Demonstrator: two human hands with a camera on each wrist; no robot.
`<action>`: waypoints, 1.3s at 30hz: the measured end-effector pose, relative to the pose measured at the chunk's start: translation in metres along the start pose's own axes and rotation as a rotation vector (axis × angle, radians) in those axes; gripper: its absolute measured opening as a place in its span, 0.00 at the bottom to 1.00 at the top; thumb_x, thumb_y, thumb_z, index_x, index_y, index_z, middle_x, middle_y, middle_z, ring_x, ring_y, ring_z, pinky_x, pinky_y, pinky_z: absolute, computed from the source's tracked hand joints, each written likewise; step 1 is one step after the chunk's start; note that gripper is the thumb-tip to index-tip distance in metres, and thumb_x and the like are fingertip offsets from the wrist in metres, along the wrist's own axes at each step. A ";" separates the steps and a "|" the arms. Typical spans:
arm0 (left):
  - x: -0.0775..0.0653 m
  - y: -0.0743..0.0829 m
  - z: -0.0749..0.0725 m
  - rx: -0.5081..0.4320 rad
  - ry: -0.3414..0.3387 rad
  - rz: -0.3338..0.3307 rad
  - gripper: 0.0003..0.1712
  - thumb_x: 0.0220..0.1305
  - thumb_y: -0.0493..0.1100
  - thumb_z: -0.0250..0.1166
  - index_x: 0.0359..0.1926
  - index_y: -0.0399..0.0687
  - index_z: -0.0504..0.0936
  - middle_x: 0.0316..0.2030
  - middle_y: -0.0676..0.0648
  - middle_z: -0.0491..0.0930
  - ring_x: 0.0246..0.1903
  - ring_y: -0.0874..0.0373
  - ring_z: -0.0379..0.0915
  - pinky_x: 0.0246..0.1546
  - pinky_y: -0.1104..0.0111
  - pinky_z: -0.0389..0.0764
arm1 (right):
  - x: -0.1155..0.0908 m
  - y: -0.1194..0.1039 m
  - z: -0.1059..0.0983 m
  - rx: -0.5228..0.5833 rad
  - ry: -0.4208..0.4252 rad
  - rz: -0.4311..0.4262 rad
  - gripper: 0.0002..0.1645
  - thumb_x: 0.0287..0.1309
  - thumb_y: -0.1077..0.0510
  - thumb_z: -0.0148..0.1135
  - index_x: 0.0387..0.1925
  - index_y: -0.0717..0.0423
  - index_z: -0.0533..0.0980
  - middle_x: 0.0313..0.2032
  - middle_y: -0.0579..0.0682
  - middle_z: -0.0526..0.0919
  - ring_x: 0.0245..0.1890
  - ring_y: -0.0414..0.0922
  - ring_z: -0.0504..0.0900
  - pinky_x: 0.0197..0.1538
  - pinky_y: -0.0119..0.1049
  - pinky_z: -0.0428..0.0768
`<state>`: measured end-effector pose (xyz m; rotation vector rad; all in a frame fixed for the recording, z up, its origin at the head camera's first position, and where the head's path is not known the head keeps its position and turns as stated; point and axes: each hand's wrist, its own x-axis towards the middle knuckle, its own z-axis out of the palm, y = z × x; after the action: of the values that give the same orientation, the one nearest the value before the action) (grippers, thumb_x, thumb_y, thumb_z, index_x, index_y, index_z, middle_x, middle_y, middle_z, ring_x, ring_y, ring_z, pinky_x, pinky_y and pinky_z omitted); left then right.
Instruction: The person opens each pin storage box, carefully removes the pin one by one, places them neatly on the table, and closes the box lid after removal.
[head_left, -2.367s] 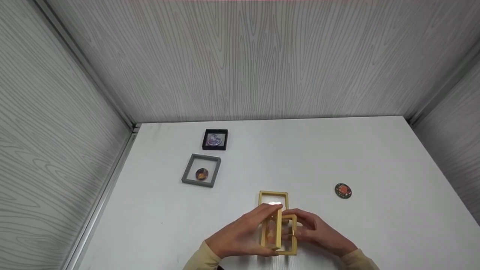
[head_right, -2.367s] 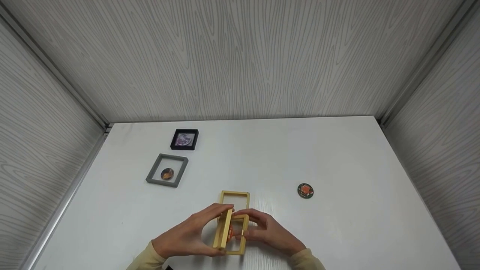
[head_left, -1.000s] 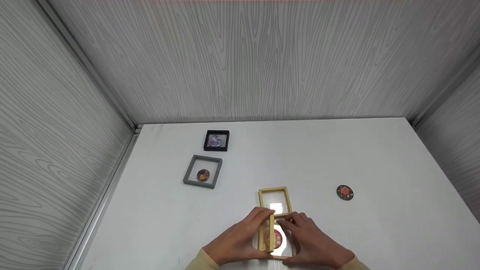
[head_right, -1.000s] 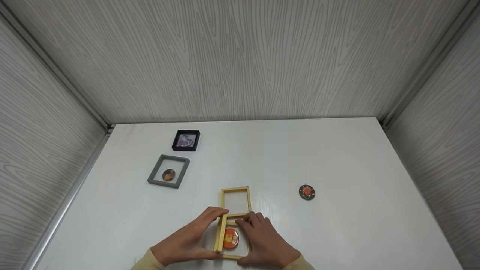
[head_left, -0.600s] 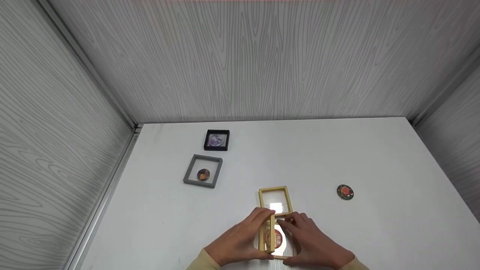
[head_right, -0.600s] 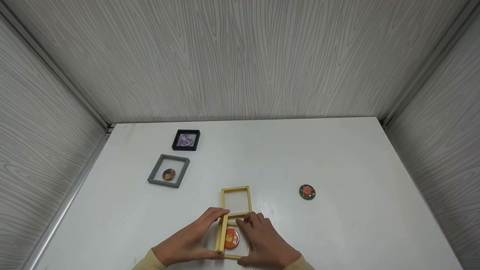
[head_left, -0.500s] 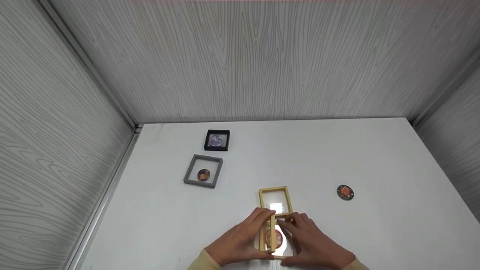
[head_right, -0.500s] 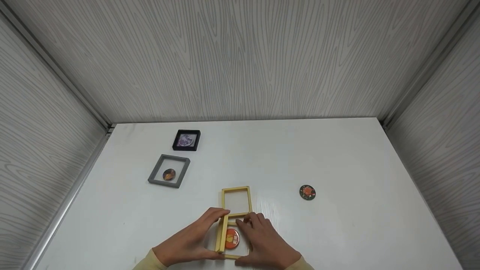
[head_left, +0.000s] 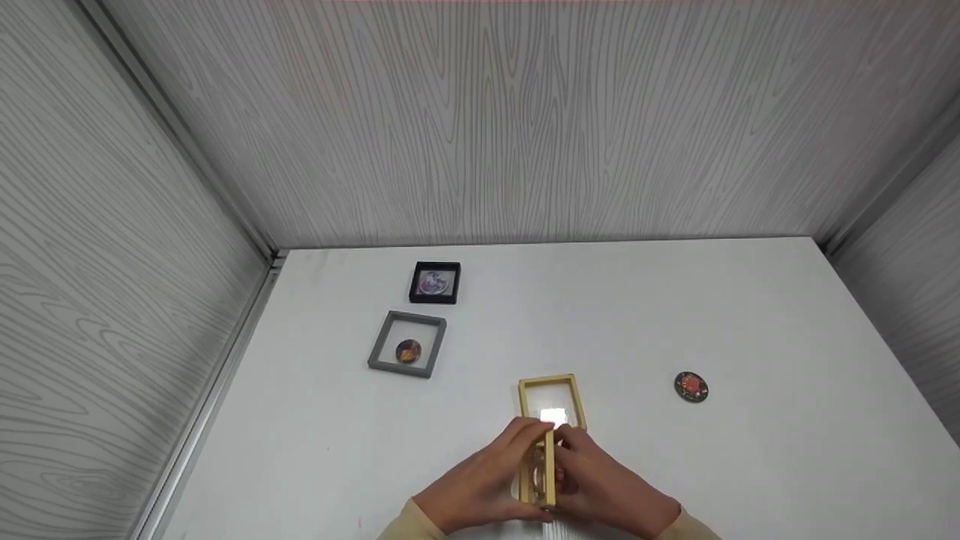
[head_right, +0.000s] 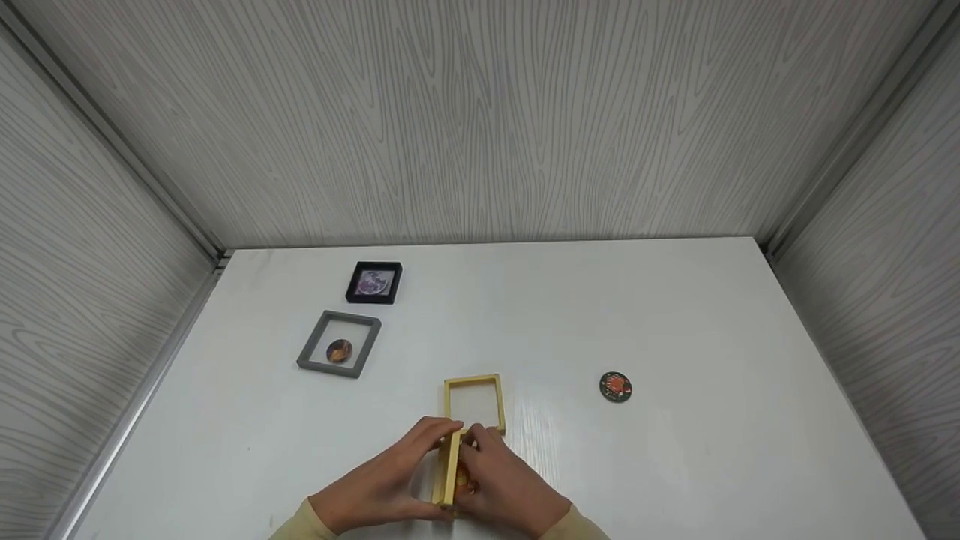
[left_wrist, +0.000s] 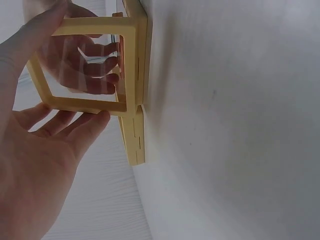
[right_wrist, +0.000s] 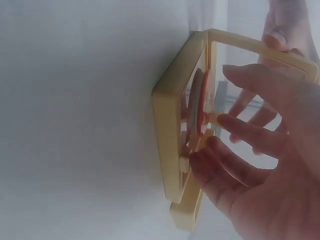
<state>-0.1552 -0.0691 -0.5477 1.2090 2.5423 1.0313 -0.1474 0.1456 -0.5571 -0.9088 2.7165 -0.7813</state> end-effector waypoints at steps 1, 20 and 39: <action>0.000 0.000 0.000 -0.006 -0.006 -0.003 0.59 0.49 0.62 0.74 0.75 0.61 0.50 0.68 0.58 0.57 0.66 0.70 0.60 0.66 0.72 0.71 | 0.001 -0.001 0.000 0.002 -0.004 0.003 0.36 0.54 0.41 0.69 0.63 0.43 0.73 0.62 0.45 0.69 0.62 0.44 0.68 0.63 0.45 0.77; -0.001 -0.003 0.003 0.029 0.003 -0.006 0.61 0.51 0.67 0.70 0.77 0.64 0.43 0.68 0.57 0.57 0.66 0.69 0.60 0.66 0.72 0.72 | 0.001 -0.004 0.009 -0.070 0.077 -0.091 0.37 0.56 0.35 0.65 0.66 0.39 0.70 0.66 0.51 0.70 0.63 0.46 0.70 0.62 0.46 0.78; 0.000 0.002 0.007 0.093 -0.009 -0.033 0.62 0.51 0.69 0.69 0.77 0.63 0.42 0.71 0.56 0.58 0.66 0.64 0.65 0.60 0.67 0.78 | -0.014 0.021 -0.034 -0.057 0.178 0.036 0.27 0.46 0.50 0.75 0.50 0.53 0.81 0.44 0.43 0.75 0.44 0.36 0.72 0.45 0.29 0.82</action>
<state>-0.1516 -0.0642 -0.5522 1.1863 2.6206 0.9087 -0.1575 0.1829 -0.5398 -0.8366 2.9141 -0.8178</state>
